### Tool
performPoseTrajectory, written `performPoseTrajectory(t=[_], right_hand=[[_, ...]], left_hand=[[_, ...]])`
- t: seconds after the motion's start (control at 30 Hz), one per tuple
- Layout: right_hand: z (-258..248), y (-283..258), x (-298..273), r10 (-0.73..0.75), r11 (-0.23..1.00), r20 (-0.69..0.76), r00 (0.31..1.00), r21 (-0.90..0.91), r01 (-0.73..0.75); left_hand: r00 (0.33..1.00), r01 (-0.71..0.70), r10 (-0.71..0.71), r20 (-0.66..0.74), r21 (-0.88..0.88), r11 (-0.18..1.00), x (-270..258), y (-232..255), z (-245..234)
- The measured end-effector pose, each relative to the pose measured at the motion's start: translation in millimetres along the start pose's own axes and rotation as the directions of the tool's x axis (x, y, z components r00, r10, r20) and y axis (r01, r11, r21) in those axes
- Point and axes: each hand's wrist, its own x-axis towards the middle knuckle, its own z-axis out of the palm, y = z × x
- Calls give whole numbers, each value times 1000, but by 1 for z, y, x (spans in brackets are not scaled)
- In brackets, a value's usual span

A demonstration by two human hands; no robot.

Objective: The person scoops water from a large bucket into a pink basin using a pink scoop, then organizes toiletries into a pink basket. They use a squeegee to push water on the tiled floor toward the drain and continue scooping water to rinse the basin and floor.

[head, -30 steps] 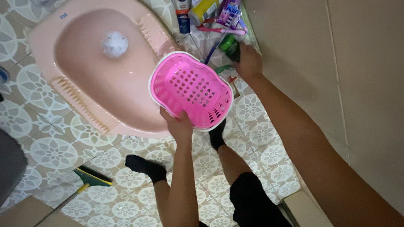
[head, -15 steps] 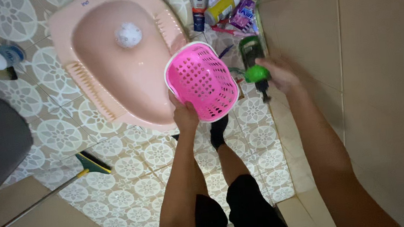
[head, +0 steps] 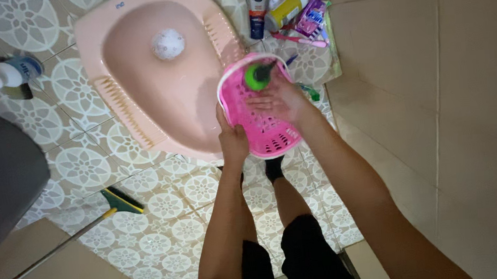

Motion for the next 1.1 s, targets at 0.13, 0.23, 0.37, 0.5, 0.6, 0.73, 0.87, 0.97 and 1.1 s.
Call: performPoseTrajectory(t=[0.13,0.23,0.37,0.5,0.6,0.73,0.87,0.97,1.1], right_hand=[[-31,-48,-20,-429,623,-77,900,-747,233],[-52,-110,15,-780,468,-104,617,-752,465],[-67,-172,102,-790,594,-314,527,-607,528],[-74,-185,165,-671,740,-409,619,-423,523],[-73,-181,174,-613,790,-454,647,-355,499],[-67,-174,129,-684,726,-404,607,-458,513],[-51,-131,43,-869,469,18,494,-285,836],[-26,-74,-18,-893,278,238,381,-373,885],[29,-2,-44,-800,171,389,456,-582,795]], left_hand=[[998,-59,52,-47,-152,987,17,10,-12],[999,-22,19,-37,-97,995,26,15,-19],[993,115,-109,40,-272,955,34,18,-26],[997,61,-74,-35,-281,958,35,13,-30],[982,177,-189,-27,-249,952,34,5,-30],[968,229,-249,-44,-262,938,34,-1,-28],[989,-76,20,-145,-392,917,29,6,-29],[987,88,-136,-80,-434,896,28,19,-32],[980,138,-182,-77,-390,911,26,39,-32]])
